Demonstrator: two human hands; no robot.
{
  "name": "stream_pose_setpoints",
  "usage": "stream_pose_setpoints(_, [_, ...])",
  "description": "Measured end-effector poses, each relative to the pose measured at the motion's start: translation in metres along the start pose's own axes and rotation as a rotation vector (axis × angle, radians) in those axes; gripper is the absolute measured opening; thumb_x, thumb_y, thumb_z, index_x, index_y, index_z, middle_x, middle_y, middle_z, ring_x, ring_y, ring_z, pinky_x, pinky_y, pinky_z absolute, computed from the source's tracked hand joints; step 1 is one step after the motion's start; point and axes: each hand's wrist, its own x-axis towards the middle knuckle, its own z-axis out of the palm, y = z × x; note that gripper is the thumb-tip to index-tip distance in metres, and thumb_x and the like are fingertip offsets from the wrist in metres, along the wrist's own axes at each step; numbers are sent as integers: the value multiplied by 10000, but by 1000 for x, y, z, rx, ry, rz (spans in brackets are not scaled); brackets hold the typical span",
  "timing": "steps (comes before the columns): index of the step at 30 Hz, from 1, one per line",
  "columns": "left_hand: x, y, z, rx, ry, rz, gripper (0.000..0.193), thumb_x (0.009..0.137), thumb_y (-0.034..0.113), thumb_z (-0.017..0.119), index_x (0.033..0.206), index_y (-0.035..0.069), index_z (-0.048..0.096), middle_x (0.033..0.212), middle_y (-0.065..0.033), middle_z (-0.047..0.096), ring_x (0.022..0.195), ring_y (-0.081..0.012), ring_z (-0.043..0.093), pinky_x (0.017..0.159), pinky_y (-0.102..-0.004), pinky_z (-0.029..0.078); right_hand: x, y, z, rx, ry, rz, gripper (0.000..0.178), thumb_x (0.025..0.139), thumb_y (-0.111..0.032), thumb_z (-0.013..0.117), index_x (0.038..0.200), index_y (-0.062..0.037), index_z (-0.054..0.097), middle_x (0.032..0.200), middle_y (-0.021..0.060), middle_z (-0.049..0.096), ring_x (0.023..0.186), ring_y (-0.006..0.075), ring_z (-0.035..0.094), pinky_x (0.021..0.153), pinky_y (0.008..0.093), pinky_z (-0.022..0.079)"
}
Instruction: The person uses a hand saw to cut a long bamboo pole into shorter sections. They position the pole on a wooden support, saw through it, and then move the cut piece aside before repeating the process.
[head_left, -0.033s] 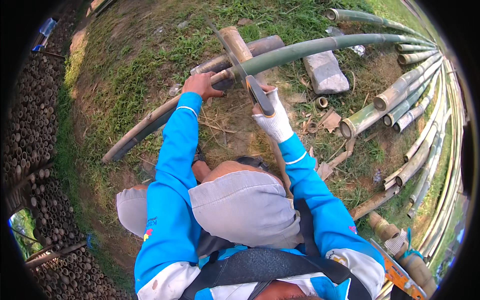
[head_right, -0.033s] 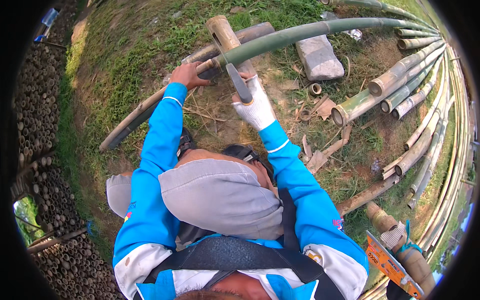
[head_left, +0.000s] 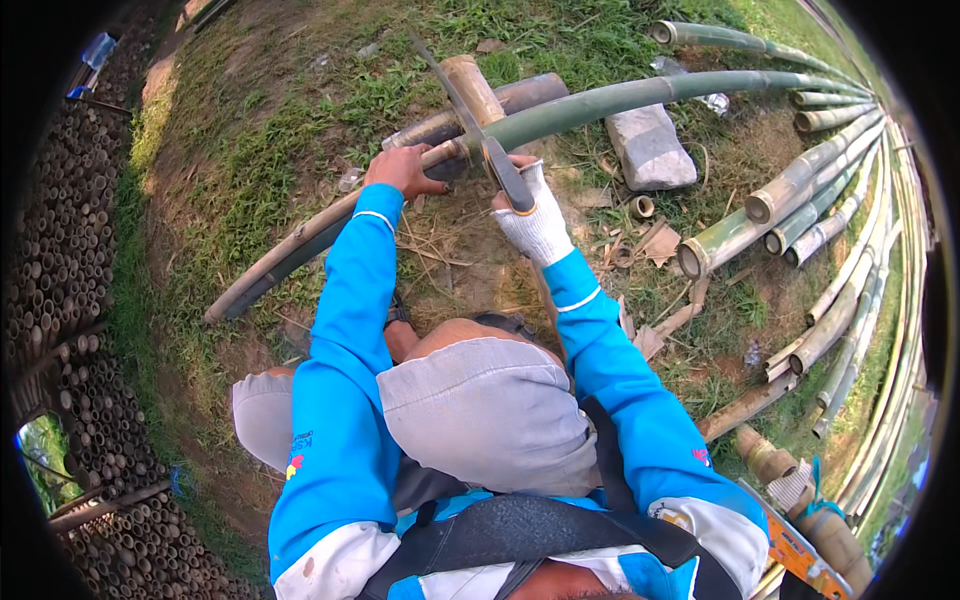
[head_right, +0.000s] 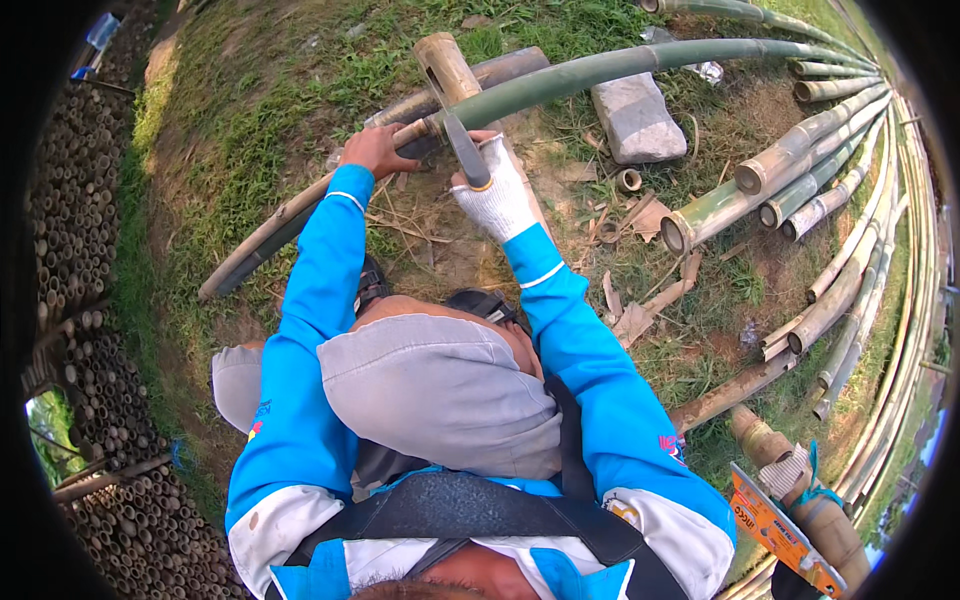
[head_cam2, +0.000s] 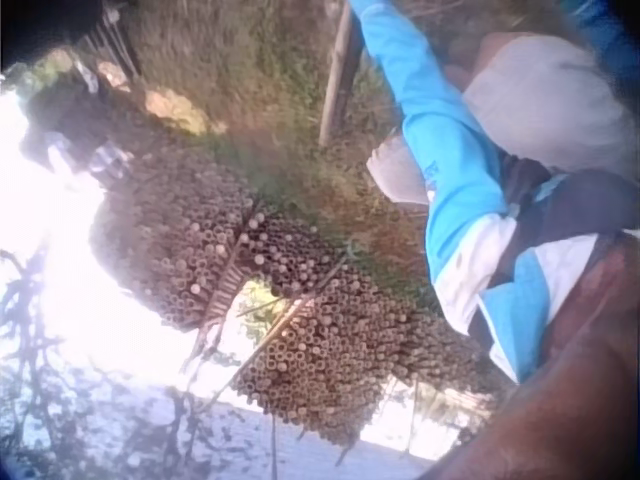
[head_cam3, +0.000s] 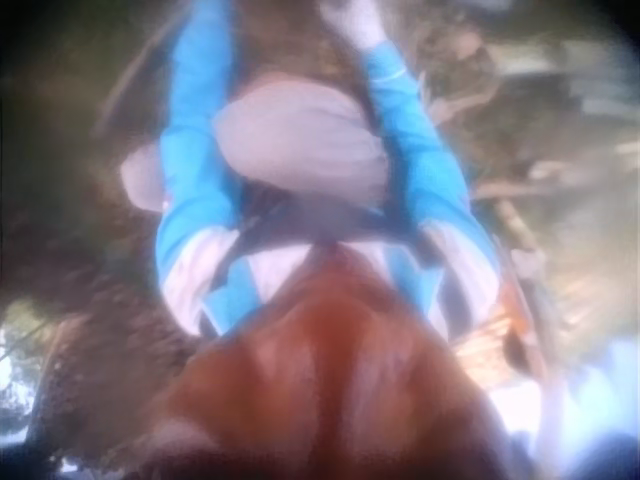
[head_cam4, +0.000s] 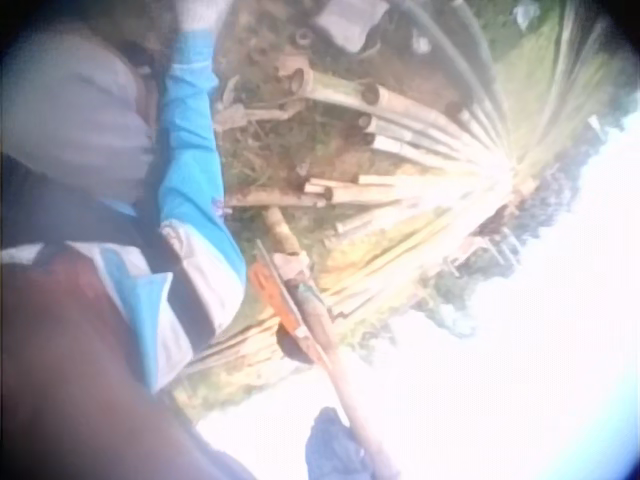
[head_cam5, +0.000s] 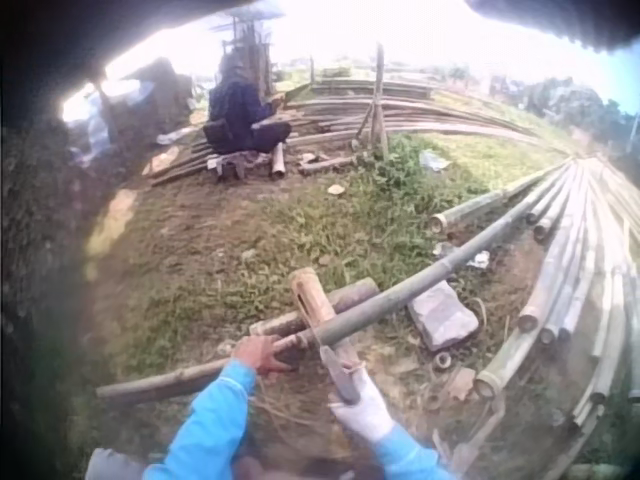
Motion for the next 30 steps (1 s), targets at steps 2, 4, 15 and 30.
stream_pose_setpoints(2, [-1, -8, -1, -4, 7, 18, 930, 696, 613, 878, 1492, 196, 636, 1210, -181, 773, 1135, -393, 730, 1037, -512, 572, 6, -12, 3, -17, -58, 88, 555, 867, 6, 666, 1396, -62, 513, 1152, 119, 631, 990, 220, 625, 931, 344, 520])
stream_pose_setpoints(4, [2, -5, -3, -11, 3, 45, 935, 695, 612, 878, 1494, 190, 636, 1236, -183, 766, 1157, -393, 721, 1055, -512, 562, -13, 3, -13, 53, -28, 22, 583, 840, 12, 702, 1389, -71, 526, 1106, 125, 644, 912, 262, 654, 868, 359, 548])
stream_pose_setpoints(15, [-2, -19, 1, -39, -34, 4, 977, 702, 604, 867, 1514, 129, 604, 1212, -226, 762, 1130, -418, 719, 1041, -519, 557, -109, -40, -64, -151, -154, 53, 591, 849, 48, 604, 1426, -25, 497, 1195, 130, 591, 1068, 235, 611, 966, 350, 503])
stream_pose_setpoints(30, [1, -30, -1, -57, -17, 74, 974, 668, 604, 877, 1470, 102, 646, 1196, -229, 763, 1124, -409, 720, 1029, -506, 562, -210, -73, -99, -86, -138, 289, 552, 864, 16, 589, 1410, 1, 509, 1278, 173, 601, 1176, 290, 615, 1044, 381, 480])
